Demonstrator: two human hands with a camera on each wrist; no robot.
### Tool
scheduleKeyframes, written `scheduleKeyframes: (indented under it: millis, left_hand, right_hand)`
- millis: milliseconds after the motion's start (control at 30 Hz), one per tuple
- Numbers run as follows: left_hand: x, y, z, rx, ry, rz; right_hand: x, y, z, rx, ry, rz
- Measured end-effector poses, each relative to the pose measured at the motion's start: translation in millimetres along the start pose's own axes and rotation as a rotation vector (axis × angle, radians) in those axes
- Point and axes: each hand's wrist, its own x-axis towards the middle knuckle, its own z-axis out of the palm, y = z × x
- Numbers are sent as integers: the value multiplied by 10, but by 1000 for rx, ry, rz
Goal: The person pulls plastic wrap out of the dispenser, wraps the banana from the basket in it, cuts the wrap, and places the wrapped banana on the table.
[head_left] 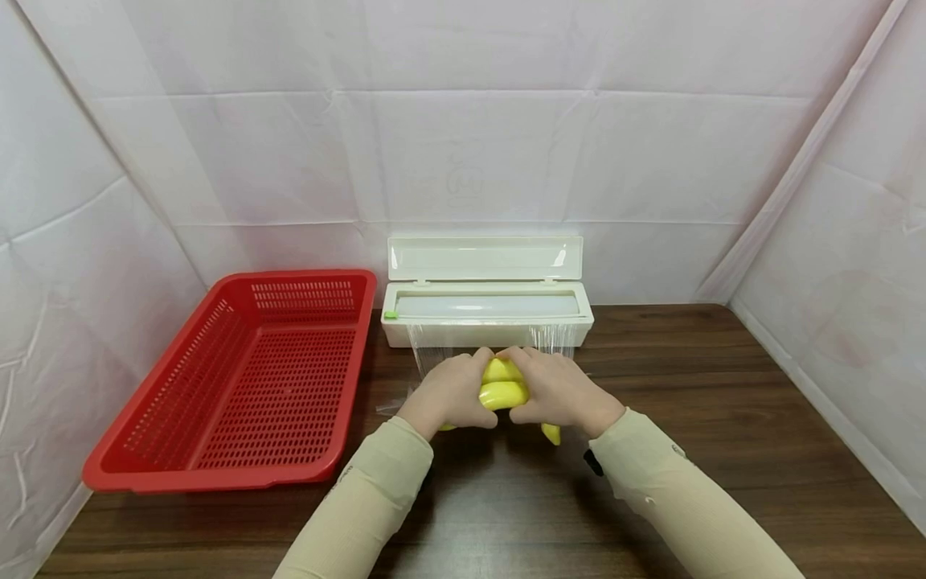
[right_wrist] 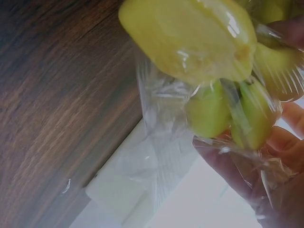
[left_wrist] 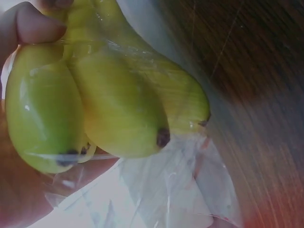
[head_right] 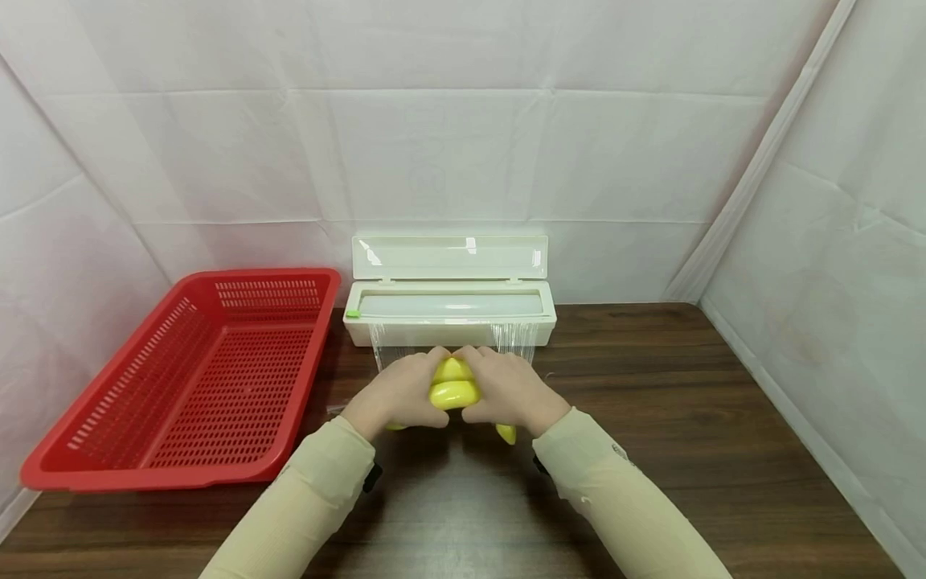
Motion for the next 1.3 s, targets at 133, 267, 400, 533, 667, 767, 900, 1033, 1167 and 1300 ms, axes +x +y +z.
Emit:
scheduleKeyframes:
  millis: [133,267,400,533,667,767,900,1033,1167,1300]
  left_hand:
    - [-9,7,-23,-19,-16,-12]
    - [-26,21,-24,-44,-37,-23]
    - [-41,33,-23,-80,-55,-30]
    - [-50,25,4,-116,-76,-34]
    - [-58,23,37,-122,-90,-29]
    - [-58,31,40,-138,-96,-31]
    - [-55,42,27,-162,-115,-46]
    - [-57,48,11,-169,-134,-59]
    - [-63,54,-4,-172,-140,-55]
    - [-69,61,-17,-181,-143,-44]
  right_hand:
    - [11,-9,-12,14,-16,9]
    - [1,-8,-2,26,-28,16]
    - [-16,7,23,32,-22,5]
    - [-36,9,47,36,-26,1]
    - [-59,5,66,40,-42,9]
    - [-71,6,72,43,-53,22]
    - [-79,7,69,51,-70,31]
    - [-85,3,58,56,-81,26]
    - [-98,-10,37,67,-84,14]
    - [-106,-16,21,77,-85,6]
